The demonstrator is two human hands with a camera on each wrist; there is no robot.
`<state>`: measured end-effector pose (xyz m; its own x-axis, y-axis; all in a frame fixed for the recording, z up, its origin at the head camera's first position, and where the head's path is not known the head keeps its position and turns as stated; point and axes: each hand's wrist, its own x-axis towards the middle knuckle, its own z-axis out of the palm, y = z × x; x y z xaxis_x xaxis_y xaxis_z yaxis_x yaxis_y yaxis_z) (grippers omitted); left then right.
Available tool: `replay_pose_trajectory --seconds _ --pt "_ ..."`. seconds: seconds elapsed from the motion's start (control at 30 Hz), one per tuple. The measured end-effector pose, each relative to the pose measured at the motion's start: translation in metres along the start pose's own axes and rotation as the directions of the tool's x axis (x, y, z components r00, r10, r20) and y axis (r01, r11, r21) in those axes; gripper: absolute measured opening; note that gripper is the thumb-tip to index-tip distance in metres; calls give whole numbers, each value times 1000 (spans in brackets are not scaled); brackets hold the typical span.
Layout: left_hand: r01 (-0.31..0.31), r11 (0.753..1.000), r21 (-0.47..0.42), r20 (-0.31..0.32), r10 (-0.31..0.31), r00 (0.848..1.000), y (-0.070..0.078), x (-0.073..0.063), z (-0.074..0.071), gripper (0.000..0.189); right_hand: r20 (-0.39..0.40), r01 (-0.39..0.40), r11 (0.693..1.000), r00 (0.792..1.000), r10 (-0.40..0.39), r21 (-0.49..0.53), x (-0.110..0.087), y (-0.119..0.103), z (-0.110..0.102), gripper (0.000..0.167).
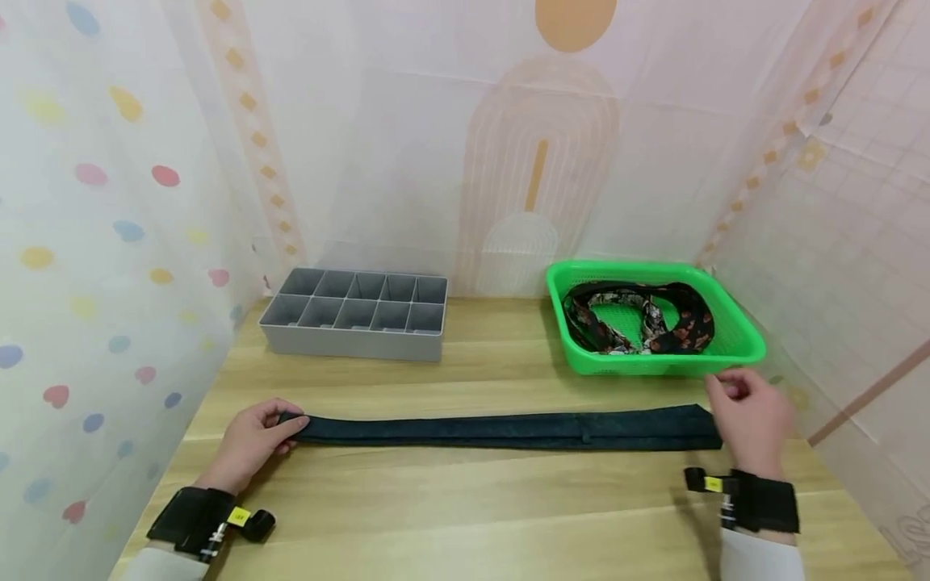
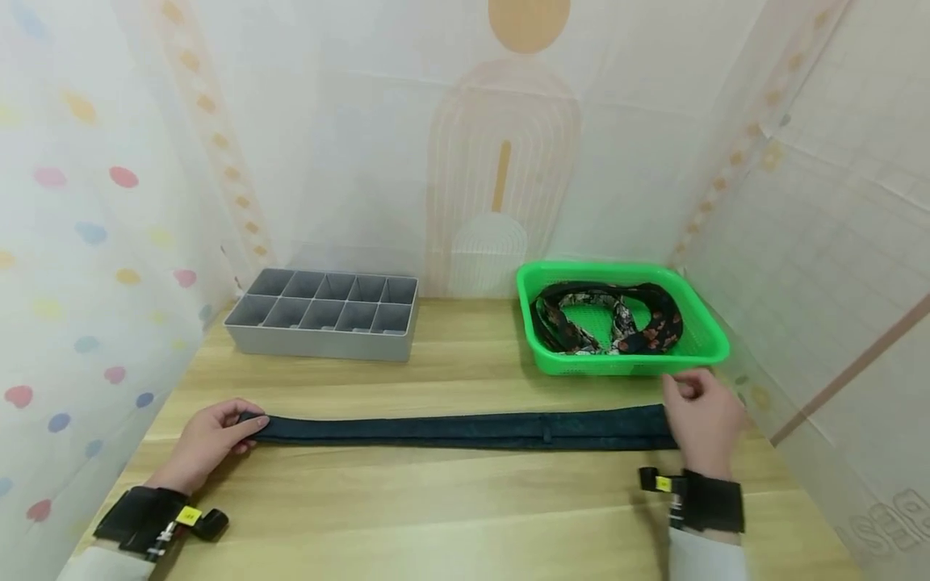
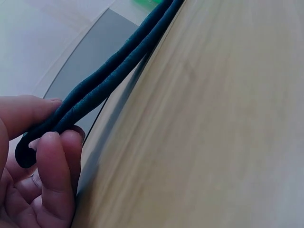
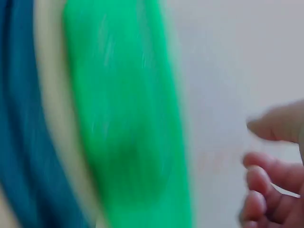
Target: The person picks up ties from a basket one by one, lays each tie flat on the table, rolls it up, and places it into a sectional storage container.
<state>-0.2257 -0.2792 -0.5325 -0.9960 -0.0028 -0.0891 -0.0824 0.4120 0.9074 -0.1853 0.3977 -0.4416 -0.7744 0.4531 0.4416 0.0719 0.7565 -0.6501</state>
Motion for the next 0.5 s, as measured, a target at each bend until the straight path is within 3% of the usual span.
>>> replay_pose_trajectory --seconds 0.07,0.13,0.2,0.27,0.37,0.5 --pt "-4 1000 7 -4 4 1000 0 -1 -2 36 -4 141 987 990 -142 82 -10 -41 14 13" --pt "-7 1000 11 -1 7 1000 2 0 -3 36 85 280 945 951 -297 169 -18 -82 34 3" --pt "-15 1000 13 3 14 1000 5 2 -6 36 242 349 902 880 -408 254 -25 -124 56 3" --pt "-15 1000 14 4 15 1000 7 2 -7 36 413 340 881 787 -458 330 -33 -167 80 3" --pt "-14 1000 19 12 14 1000 7 0 -8 37 608 181 867 647 -461 464 -52 -226 127 5" --pt "29 999 14 10 -29 1000 6 -4 -7 37 783 -216 807 469 -408 549 -95 -273 201 9"
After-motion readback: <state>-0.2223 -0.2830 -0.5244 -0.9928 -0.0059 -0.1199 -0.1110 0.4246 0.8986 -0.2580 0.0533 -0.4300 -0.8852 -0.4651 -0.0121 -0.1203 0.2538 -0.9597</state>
